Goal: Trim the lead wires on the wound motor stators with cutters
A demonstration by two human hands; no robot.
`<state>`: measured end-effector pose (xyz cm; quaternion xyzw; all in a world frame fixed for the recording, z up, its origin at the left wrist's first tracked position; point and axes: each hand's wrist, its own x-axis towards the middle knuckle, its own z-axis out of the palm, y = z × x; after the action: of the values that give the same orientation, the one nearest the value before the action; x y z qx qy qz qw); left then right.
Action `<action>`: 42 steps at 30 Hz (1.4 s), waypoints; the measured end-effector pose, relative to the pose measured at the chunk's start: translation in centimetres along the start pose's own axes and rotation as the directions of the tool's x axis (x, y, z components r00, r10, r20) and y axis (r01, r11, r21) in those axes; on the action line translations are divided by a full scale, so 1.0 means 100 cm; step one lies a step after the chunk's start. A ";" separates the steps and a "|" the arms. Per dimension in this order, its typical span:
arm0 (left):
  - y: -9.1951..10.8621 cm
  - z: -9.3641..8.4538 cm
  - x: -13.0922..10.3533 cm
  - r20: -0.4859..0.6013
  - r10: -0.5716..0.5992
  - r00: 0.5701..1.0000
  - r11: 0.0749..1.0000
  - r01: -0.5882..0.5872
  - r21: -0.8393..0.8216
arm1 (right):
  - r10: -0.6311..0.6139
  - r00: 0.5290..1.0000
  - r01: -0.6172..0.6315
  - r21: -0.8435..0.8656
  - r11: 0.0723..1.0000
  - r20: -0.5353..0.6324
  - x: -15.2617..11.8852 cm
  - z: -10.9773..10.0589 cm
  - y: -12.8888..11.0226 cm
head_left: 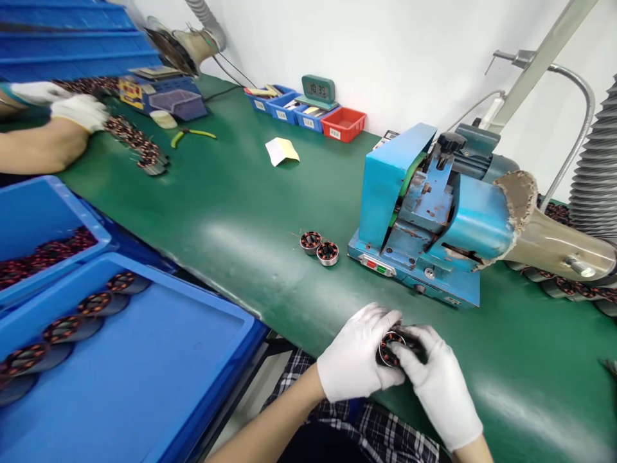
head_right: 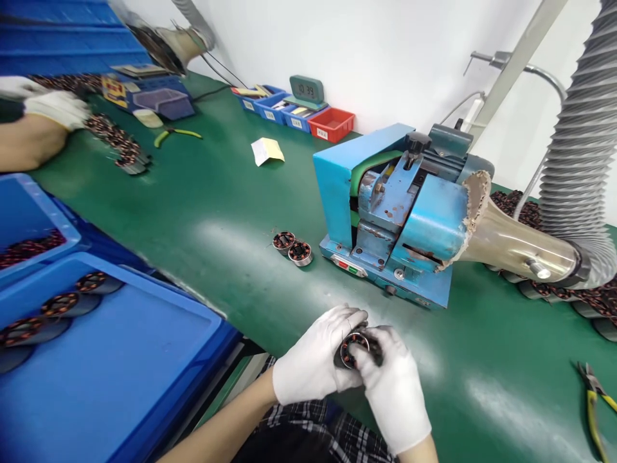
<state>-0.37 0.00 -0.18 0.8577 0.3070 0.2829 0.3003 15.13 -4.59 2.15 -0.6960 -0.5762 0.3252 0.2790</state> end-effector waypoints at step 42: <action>-0.005 -0.011 0.001 0.036 -0.023 0.999 0.967 0.031 -0.252 | -0.347 0.905 0.269 -0.303 0.914 -0.245 -0.028 0.015 0.043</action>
<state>-1.21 0.77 0.27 0.8128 0.2751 0.3015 0.4157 16.30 -8.08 -1.71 -0.6665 -0.6696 0.0907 0.3150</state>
